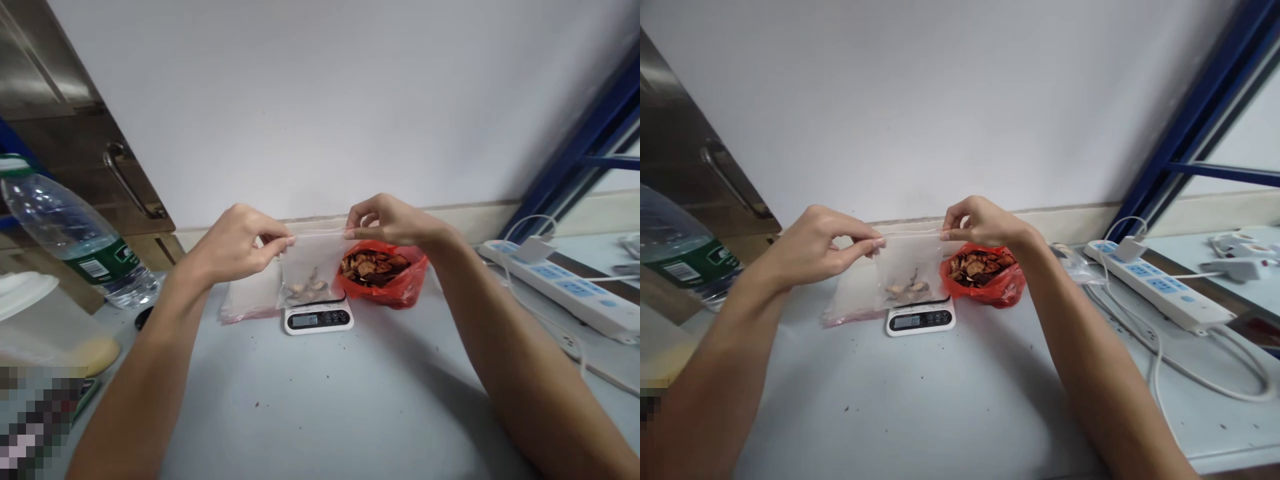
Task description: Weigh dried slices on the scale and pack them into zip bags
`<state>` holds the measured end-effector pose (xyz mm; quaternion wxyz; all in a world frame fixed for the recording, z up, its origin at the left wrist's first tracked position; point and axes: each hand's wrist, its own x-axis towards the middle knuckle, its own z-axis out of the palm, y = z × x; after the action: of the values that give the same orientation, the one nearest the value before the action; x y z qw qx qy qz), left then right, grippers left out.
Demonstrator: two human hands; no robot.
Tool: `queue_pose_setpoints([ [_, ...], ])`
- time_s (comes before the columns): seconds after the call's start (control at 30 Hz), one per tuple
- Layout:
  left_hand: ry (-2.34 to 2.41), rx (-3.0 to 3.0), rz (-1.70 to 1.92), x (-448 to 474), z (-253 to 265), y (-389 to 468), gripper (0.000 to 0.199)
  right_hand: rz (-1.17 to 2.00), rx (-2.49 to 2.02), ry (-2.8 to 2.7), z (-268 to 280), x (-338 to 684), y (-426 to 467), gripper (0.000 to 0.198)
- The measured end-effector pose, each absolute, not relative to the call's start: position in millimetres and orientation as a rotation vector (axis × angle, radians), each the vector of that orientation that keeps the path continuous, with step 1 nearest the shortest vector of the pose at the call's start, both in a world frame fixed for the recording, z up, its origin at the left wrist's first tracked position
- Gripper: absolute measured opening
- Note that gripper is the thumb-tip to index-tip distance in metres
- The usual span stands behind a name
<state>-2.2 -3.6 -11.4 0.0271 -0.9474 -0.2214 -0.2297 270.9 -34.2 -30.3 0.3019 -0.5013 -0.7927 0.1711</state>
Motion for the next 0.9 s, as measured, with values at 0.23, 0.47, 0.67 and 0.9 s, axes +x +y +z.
queue_pose_setpoints([
  [0.23,-0.5,-2.889,-0.852,19,9,-4,0.03,0.431,-1.315,-2.286,-16,273,-47,0.026],
  [0.47,-0.138,-2.775,-0.999,92,19,-3,0.027,0.593,-1.169,-2.249,-21,298,-62,0.034],
  [0.67,-0.169,-2.816,-1.174,123,3,-11,0.027,0.011,-1.337,-1.715,-37,362,-94,0.042],
  [0.9,-0.177,-3.253,-0.367,142,-37,-11,0.025,-0.243,-1.801,-1.999,-117,421,-115,0.052],
])
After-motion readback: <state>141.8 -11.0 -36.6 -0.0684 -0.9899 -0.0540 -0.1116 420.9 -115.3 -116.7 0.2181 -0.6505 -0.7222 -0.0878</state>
